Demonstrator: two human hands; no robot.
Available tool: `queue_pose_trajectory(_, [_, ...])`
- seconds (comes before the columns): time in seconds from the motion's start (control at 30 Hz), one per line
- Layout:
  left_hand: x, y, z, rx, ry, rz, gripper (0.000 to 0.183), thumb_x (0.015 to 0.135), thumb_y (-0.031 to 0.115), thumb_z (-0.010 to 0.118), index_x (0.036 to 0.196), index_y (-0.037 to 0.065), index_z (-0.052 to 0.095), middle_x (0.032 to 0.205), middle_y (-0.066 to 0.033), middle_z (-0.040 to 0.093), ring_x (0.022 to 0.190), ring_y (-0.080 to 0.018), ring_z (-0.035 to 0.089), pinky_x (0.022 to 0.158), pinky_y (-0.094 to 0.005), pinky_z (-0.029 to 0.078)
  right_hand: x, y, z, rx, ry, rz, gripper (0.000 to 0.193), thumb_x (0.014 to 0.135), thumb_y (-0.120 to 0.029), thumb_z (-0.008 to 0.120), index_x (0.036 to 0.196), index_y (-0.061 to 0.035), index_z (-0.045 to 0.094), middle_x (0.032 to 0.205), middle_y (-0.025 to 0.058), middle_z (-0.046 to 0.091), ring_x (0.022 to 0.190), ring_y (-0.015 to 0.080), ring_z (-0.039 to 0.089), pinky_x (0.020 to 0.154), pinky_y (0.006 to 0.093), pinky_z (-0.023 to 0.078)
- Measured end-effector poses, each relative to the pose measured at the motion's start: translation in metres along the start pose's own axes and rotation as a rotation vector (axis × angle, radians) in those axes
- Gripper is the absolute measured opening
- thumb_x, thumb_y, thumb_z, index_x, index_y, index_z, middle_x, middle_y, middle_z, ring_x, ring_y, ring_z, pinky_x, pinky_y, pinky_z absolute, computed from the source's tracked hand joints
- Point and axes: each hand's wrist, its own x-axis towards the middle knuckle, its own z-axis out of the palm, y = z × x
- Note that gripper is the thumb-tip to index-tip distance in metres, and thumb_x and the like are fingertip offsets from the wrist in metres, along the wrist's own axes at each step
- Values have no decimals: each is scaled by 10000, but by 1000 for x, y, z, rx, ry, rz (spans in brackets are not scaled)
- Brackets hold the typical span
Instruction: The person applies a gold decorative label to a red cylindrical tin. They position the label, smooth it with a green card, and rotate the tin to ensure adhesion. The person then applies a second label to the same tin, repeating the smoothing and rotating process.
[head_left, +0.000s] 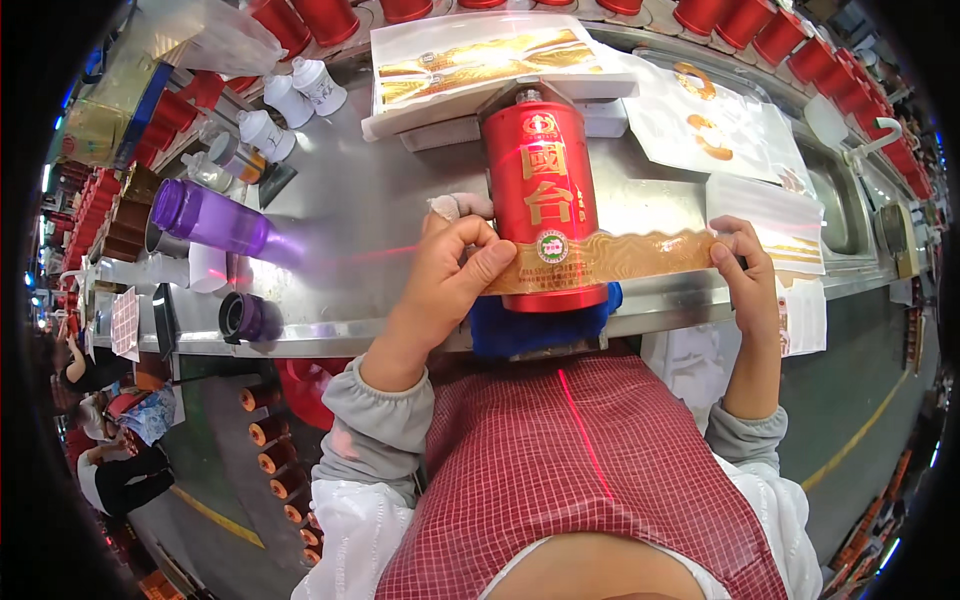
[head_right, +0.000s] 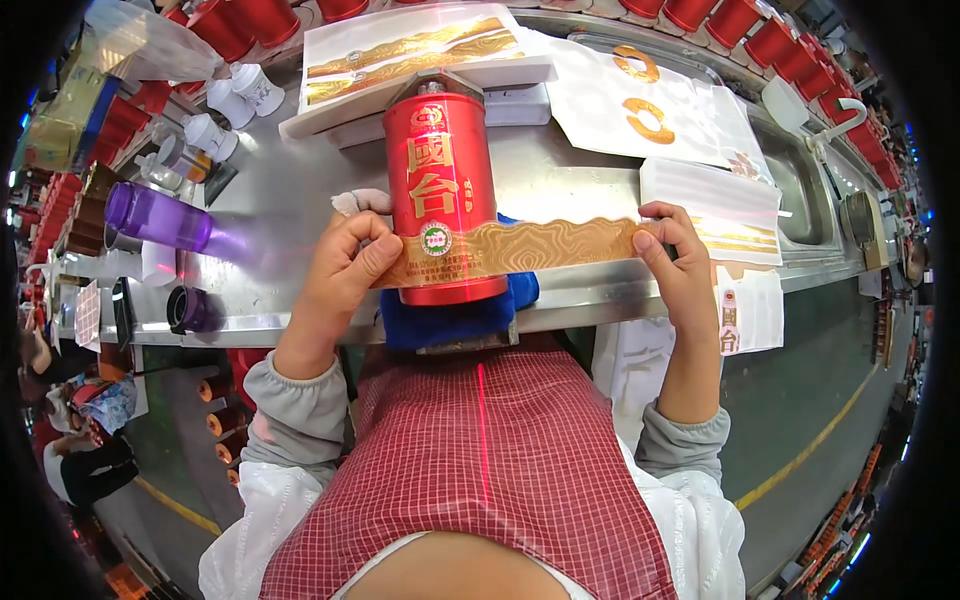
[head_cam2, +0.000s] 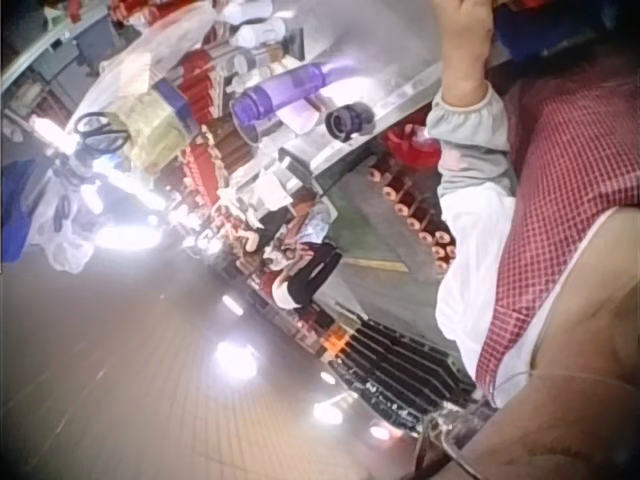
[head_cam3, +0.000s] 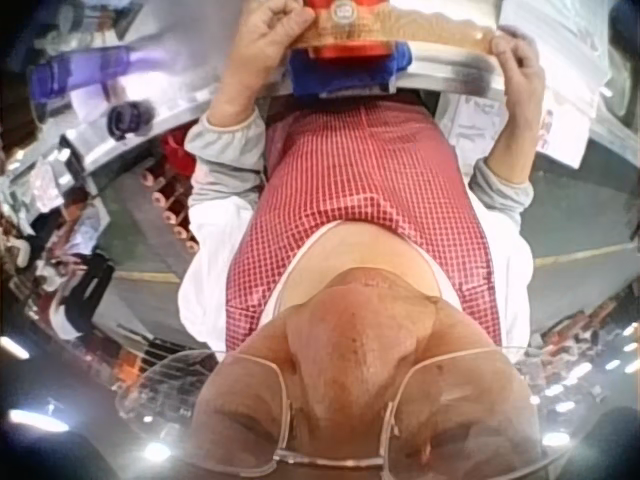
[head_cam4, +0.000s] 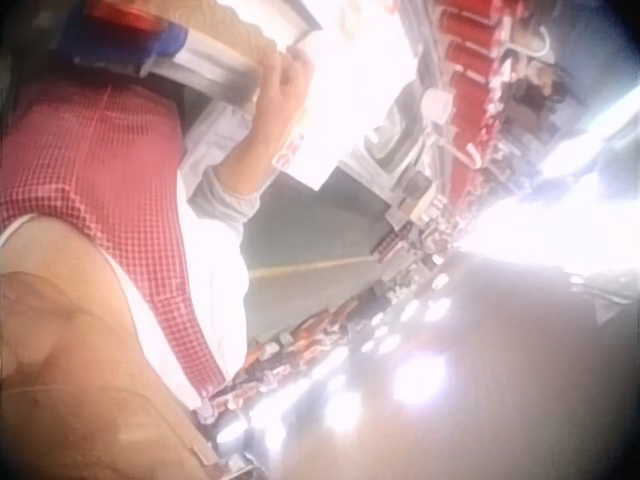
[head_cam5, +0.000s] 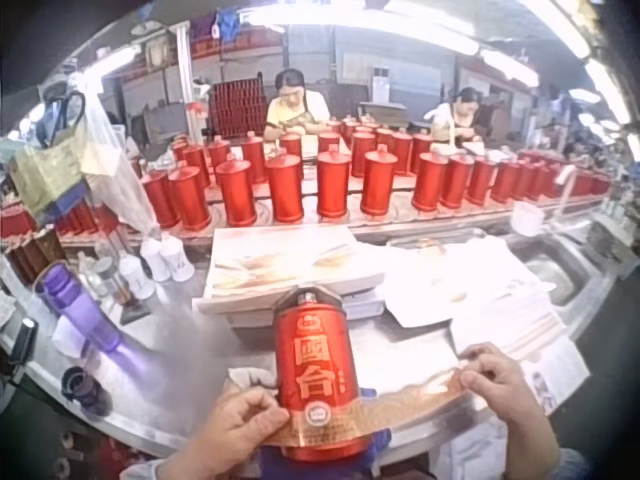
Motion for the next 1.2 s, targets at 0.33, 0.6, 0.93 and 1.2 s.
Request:
queue_pose_trajectory(0.33, [1, 6, 0, -22, 4, 59, 279, 894, 319, 692, 843, 53, 624, 1107, -121, 513, 1061, -227, 410, 931, -328, 343, -1, -1, -10, 40, -14, 15, 214, 903, -194, 675, 769, -36, 622, 1144, 112, 564, 1128, 187, 482, 932, 328, 382])
queue_pose_trajectory(0.6, [3, 7, -1, 175, 17, 165, 317, 885, 364, 690, 827, 60, 622, 1035, -110, 534, 1000, -242, 413, 923, -357, 332, -1, 5, -10, 52, -30, 40, 229, 897, -202, 687, 760, -36, 610, 1135, 104, 556, 1117, 181, 481, 926, 325, 387])
queue_pose_trajectory(0.93, [-6, -15, 8, -146, 19, 97, 337, 915, 379, 661, 863, 52, 600, 1162, -139, 504, 1098, -230, 427, 990, -364, 326, 0, 4, -8, 63, -43, 59, 213, 900, -205, 684, 785, -30, 644, 1145, 91, 559, 1110, 168, 491, 935, 310, 389])
queue_pose_trajectory(1.2, [-7, -27, 6, -375, -127, -59, 262, 965, 315, 618, 874, 71, 591, 953, -38, 491, 942, -135, 429, 907, -282, 361, 2, 7, -7, 69, -55, 54, 214, 897, -204, 686, 784, -29, 638, 1152, 96, 557, 1108, 166, 494, 924, 307, 390])
